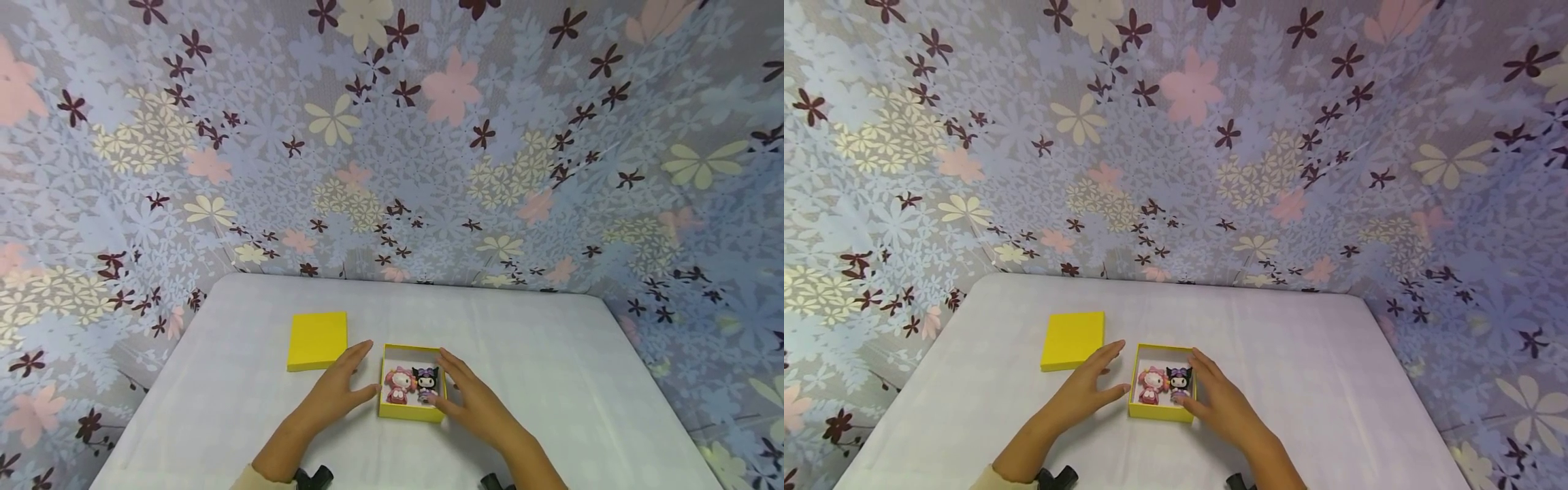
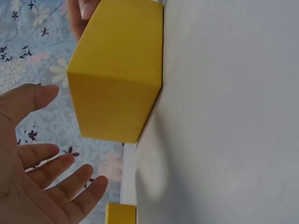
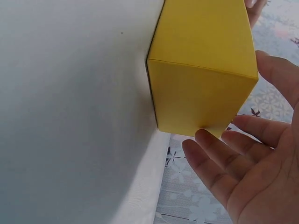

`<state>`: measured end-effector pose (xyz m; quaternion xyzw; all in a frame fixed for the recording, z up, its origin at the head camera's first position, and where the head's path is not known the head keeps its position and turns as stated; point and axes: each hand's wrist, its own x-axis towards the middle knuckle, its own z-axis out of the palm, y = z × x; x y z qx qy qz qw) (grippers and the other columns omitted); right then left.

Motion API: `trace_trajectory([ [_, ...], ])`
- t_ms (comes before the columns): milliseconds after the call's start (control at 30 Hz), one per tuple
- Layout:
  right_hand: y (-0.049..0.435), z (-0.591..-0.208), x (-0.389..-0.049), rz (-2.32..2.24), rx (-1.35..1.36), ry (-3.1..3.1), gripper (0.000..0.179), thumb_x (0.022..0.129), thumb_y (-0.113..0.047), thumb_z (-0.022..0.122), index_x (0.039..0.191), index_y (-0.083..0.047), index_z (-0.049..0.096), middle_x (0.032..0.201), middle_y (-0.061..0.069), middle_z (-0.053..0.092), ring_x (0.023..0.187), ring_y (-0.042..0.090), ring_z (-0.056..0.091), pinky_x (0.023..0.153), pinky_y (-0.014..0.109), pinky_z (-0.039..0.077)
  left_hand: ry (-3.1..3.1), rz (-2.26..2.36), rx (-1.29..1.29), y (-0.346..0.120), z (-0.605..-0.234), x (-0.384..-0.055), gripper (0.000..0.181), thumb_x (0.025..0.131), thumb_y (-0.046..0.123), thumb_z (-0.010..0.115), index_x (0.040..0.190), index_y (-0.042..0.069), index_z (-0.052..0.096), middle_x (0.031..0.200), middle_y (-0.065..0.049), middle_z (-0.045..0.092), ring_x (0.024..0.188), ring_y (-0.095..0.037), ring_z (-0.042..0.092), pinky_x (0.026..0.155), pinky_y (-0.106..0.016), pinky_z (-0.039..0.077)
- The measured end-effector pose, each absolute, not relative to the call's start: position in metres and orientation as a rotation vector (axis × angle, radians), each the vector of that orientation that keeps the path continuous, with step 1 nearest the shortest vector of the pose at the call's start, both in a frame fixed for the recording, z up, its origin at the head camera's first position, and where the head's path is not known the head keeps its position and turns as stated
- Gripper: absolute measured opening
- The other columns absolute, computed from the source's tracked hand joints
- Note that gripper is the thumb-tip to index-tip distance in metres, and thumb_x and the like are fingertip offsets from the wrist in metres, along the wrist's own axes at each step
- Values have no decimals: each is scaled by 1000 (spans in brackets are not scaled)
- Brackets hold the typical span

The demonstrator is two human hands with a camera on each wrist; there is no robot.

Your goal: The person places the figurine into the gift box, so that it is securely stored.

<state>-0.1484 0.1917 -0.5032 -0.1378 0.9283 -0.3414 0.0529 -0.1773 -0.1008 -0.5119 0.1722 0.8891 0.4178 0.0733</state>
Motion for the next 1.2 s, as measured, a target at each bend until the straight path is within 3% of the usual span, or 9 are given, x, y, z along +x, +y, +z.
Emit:
trace_trajectory([
  [367, 196, -509, -147, -1027, -400, 2794, 81, 93, -43, 71, 160, -23, 30, 170, -13, 15, 151, 27, 35, 117, 55, 38, 2798, 1274, 321, -123, -504, -189, 85, 89, 37, 77, 160, 26, 32, 166, -1, 32, 153, -28, 33, 123, -53, 30],
  [767, 200, -512, -146, -996, -425, 2801, 83, 93, -52, 68, 161, -27, 28, 170, -14, 15, 155, 26, 27, 120, 58, 33, 2837, 1275, 258, -149, -504, -204, 87, 90, 42, 75, 161, 18, 30, 167, -8, 30, 155, -34, 27, 125, -57, 23],
  [1200, 203, -511, -145, -1005, -442, 2791, 85, 92, -54, 67, 161, -23, 30, 170, -12, 15, 155, 27, 27, 119, 59, 33, 2870, 1241, 194, -166, -505, -209, 96, 89, 42, 76, 163, 15, 21, 167, -16, 21, 152, -41, 26, 123, -61, 25],
])
